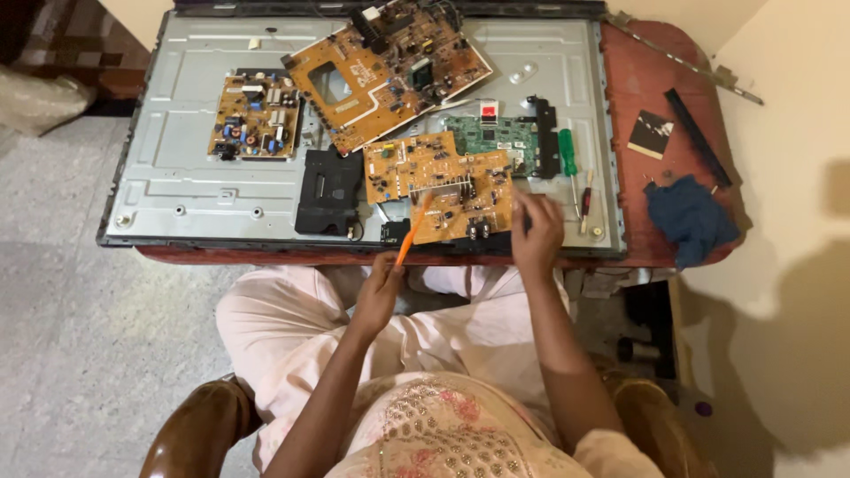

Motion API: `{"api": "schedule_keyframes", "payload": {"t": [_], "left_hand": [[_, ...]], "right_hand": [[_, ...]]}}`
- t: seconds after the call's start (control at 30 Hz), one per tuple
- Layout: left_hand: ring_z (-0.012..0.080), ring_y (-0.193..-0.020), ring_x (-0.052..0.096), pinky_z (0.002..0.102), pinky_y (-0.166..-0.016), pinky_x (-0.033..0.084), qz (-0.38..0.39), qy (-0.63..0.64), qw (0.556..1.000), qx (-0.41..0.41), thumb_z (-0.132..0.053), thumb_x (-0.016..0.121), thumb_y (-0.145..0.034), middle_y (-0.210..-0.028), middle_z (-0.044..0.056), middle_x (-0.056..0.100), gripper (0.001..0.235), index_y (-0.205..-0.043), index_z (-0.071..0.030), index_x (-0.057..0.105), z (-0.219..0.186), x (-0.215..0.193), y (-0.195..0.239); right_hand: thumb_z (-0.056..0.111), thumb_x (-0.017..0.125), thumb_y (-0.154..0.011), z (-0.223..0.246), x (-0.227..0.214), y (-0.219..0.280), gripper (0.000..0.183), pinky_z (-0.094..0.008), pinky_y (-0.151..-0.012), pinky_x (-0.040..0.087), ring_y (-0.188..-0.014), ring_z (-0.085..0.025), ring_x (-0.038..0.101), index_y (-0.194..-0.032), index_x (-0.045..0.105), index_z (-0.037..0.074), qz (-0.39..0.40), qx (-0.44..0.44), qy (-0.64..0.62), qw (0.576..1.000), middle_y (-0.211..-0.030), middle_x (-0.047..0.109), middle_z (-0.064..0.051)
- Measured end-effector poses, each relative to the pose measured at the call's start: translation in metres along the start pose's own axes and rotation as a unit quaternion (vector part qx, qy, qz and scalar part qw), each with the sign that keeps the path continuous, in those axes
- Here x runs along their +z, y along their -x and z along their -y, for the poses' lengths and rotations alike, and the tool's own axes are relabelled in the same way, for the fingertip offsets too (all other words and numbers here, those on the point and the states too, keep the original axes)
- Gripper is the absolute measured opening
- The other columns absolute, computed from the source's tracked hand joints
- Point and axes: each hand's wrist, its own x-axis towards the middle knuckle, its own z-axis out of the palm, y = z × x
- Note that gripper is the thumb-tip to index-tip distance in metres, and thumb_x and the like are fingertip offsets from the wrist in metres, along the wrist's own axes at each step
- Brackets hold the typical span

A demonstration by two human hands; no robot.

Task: The person uses an orange brush to clean dust from several circuit boards laid out on a disassembled appliance casing. They handle multiple boards, flipping them over and brushing different areas.

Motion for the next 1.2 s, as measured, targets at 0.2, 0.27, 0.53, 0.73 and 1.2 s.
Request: {"api": "schedule_keyframes", "payload": {"t": [0.2, 0.27, 0.53, 0.73, 1.2], "left_hand": [[0.0291, -0.075, 0.069, 0.041, -0.069, 0.052, 0.029, -0.157, 0.987, -0.019, -0.035, 0.05, -0.105, -0.084, 0.012, 0.071, 0.028, -0.11, -0.012, 0.066, -0.017, -0.011, 0.0], [0.036, -0.083, 0.07, 0.048, -0.071, 0.051, 0.009, -0.239, 0.971, 0.002, -0.036, 0.05, -0.104, -0.089, 0.013, 0.074, 0.027, -0.109, -0.014, 0.066, -0.036, -0.006, -0.006], [0.0425, -0.087, 0.069, 0.056, -0.072, 0.052, -0.008, -0.324, 0.943, 0.078, -0.038, 0.051, -0.102, -0.096, 0.015, 0.074, 0.027, -0.112, -0.017, 0.066, -0.077, 0.018, -0.023], [0.0414, -0.086, 0.07, 0.055, -0.071, 0.053, -0.054, -0.355, 0.932, 0.051, -0.037, 0.053, -0.1, -0.098, 0.015, 0.074, 0.029, -0.117, -0.022, 0.07, -0.055, -0.009, -0.013], [0.0384, -0.086, 0.071, 0.052, -0.073, 0.055, -0.03, -0.35, 0.931, 0.094, -0.034, 0.061, -0.098, -0.098, 0.016, 0.075, 0.028, -0.12, -0.023, 0.074, -0.063, 0.006, -0.021]], "right_hand": [[0.025, 0.065, -0.099, -0.013, 0.02, -0.007, 0.037, -0.048, -0.102, 0.038, -0.126, -0.031, 0.053, -0.134, 0.067, 0.014, 0.007, -0.086, 0.216, 0.973, -0.127, 0.066, -0.01], [0.024, 0.062, -0.102, -0.011, 0.019, 0.0, 0.034, -0.047, -0.105, 0.036, -0.129, -0.031, 0.053, -0.134, 0.067, 0.015, 0.008, -0.067, 0.171, 0.983, -0.126, 0.067, -0.008], [0.022, 0.063, -0.1, -0.006, 0.015, -0.001, 0.033, -0.047, -0.106, 0.037, -0.129, -0.03, 0.054, -0.132, 0.068, 0.014, 0.009, -0.071, 0.165, 0.984, -0.122, 0.068, -0.007], [0.022, 0.064, -0.101, -0.007, 0.017, -0.002, 0.029, -0.047, -0.106, 0.037, -0.129, -0.03, 0.055, -0.128, 0.07, 0.013, 0.005, -0.077, 0.165, 0.983, -0.122, 0.069, -0.007], [0.022, 0.064, -0.099, -0.009, 0.019, -0.001, 0.031, -0.047, -0.106, 0.037, -0.129, -0.03, 0.055, -0.128, 0.071, 0.014, -0.001, -0.076, 0.171, 0.982, -0.123, 0.069, -0.008]]}}
